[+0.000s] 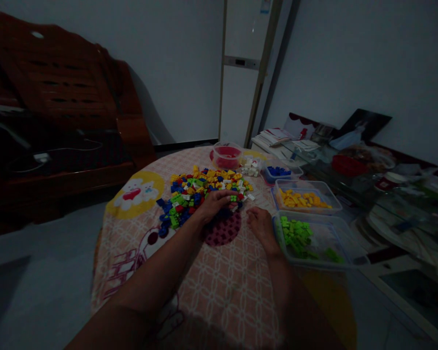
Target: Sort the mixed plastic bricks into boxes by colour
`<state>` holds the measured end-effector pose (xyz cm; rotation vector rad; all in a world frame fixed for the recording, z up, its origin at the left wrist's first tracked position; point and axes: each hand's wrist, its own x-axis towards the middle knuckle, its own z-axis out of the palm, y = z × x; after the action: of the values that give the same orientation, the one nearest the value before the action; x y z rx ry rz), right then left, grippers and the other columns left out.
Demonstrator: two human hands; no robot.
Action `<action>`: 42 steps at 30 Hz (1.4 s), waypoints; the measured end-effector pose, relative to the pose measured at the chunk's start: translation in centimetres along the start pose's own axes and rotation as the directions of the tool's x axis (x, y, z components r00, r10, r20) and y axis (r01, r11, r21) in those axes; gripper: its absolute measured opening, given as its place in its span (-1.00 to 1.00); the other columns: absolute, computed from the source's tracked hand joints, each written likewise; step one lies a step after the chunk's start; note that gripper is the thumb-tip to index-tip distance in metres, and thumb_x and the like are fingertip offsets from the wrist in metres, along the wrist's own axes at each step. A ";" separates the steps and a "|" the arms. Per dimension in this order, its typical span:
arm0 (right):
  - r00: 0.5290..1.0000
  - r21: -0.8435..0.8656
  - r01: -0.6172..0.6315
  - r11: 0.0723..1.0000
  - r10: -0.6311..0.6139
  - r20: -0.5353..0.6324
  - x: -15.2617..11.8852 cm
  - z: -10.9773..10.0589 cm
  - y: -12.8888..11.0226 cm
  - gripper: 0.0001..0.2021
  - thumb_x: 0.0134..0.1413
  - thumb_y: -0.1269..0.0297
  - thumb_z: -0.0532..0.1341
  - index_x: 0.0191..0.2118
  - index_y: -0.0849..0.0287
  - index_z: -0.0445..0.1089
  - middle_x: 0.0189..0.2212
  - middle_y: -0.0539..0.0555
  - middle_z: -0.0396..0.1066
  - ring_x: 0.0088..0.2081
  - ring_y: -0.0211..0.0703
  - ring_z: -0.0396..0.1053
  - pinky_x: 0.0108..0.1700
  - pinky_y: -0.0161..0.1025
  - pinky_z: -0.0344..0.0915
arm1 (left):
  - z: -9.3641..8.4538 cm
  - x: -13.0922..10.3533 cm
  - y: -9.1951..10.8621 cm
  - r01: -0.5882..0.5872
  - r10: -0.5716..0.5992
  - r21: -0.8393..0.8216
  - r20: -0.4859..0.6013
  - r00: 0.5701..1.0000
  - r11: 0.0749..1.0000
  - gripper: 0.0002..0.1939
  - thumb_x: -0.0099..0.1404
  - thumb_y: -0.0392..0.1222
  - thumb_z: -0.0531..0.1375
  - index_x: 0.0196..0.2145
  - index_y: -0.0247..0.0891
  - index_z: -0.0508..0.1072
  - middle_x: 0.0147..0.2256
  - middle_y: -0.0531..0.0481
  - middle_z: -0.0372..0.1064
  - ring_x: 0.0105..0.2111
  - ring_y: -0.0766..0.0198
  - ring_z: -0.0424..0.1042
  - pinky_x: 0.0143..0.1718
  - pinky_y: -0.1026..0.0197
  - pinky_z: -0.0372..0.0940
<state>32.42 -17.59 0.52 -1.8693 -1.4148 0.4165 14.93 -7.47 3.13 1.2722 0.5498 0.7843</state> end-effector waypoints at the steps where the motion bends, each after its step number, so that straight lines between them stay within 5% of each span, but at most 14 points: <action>1: 1.000 -0.004 0.003 1.000 -0.003 0.002 0.0 0.0 -0.1 -0.76 0.15 0.31 0.08 -0.30 0.16 0.52 -0.47 0.05 0.49 -0.40 -0.18 0.43 -0.35 -0.34 0.25 | 0.0 0.0 0.0 0.004 -0.004 -0.009 0.001 1.000 1.000 -0.50 0.12 -0.01 0.38 -0.05 -0.36 0.54 -0.15 -0.17 0.57 -0.26 0.24 0.54 -0.13 0.18 0.41; 12: 0.999 -0.008 0.045 0.999 -0.044 0.025 0.0 -0.5 -0.4 -0.78 0.13 0.32 0.10 -0.40 0.15 0.50 -0.51 0.03 0.47 -0.43 -0.20 0.38 -0.38 -0.34 0.16 | 0.8 1.9 -0.6 0.047 -0.042 0.053 -0.091 0.995 0.998 -0.60 0.02 -0.11 0.43 -0.19 -0.35 0.58 -0.42 0.01 0.53 -0.46 0.37 0.45 -0.33 0.30 0.36; 18: 0.996 -0.090 0.086 0.992 -0.083 0.037 -0.2 -0.4 -0.4 -0.79 0.07 0.39 0.12 -0.50 0.16 0.46 -0.51 0.05 0.47 -0.43 -0.21 0.36 -0.35 -0.33 0.12 | 5.0 8.2 0.2 0.003 -0.007 0.112 0.032 0.999 0.994 -0.75 0.05 -0.34 0.36 -0.25 -0.40 0.59 -0.51 0.04 0.48 -0.51 0.40 0.42 -0.38 0.33 0.33; 24: 0.994 -0.140 0.105 0.985 -0.100 0.039 -0.1 -0.3 -0.2 -0.78 0.08 0.41 0.12 -0.53 0.16 0.43 -0.52 0.03 0.45 -0.42 -0.20 0.35 -0.33 -0.33 0.12 | 9.5 13.4 0.6 -0.084 0.076 0.015 0.311 0.947 0.996 -0.50 0.11 -0.37 0.29 0.05 -0.34 0.50 -0.15 -0.16 0.55 -0.29 0.30 0.52 -0.20 0.22 0.42; 27: 0.995 -0.129 0.091 0.987 -0.086 0.046 -0.1 -0.4 -0.2 -0.79 0.09 0.40 0.12 -0.49 0.17 0.46 -0.50 0.04 0.46 -0.41 -0.20 0.36 -0.34 -0.33 0.13 | 8.7 13.7 0.2 -0.167 0.124 0.155 0.253 0.959 0.974 -0.51 0.13 -0.33 0.26 0.06 -0.35 0.49 -0.09 -0.21 0.53 -0.27 0.25 0.53 -0.19 0.17 0.42; 31: 0.996 -0.119 0.077 0.990 -0.070 0.063 -0.2 -0.5 -0.4 -0.79 0.09 0.41 0.12 -0.46 0.16 0.49 -0.48 0.04 0.49 -0.41 -0.22 0.37 -0.34 -0.35 0.13 | 5.2 12.2 0.7 -0.230 0.204 0.455 0.107 0.973 0.860 -0.62 0.12 -0.33 0.22 -0.07 -0.34 0.57 -0.16 -0.13 0.56 -0.21 0.15 0.53 -0.08 0.08 0.41; 37: 0.997 -0.112 0.037 0.993 -0.029 0.073 -0.2 -0.7 -0.8 -0.79 0.12 0.38 0.13 -0.45 0.16 0.50 -0.48 0.04 0.50 -0.40 -0.23 0.40 -0.34 -0.36 0.15 | 0.4 10.0 2.3 -0.098 0.354 0.733 -0.203 0.913 0.673 -0.68 0.13 -0.39 0.19 -0.17 -0.29 0.62 -0.17 -0.10 0.58 -0.11 0.09 0.51 0.07 0.08 0.32; 42: 0.996 -0.152 0.016 0.988 -0.002 0.094 -0.3 -0.9 -1.3 -0.78 0.13 0.39 0.13 -0.41 0.13 0.53 -0.44 0.04 0.54 -0.37 -0.22 0.42 -0.31 -0.37 0.18 | 1.5 9.8 2.0 -0.094 0.351 0.758 -0.185 0.918 0.645 -0.69 0.16 -0.40 0.19 -0.16 -0.29 0.62 -0.16 -0.12 0.58 -0.13 0.07 0.50 0.04 0.08 0.32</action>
<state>32.04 -18.02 2.07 -1.9864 -1.5556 0.4063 21.76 -0.63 5.97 2.0210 1.0621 1.0385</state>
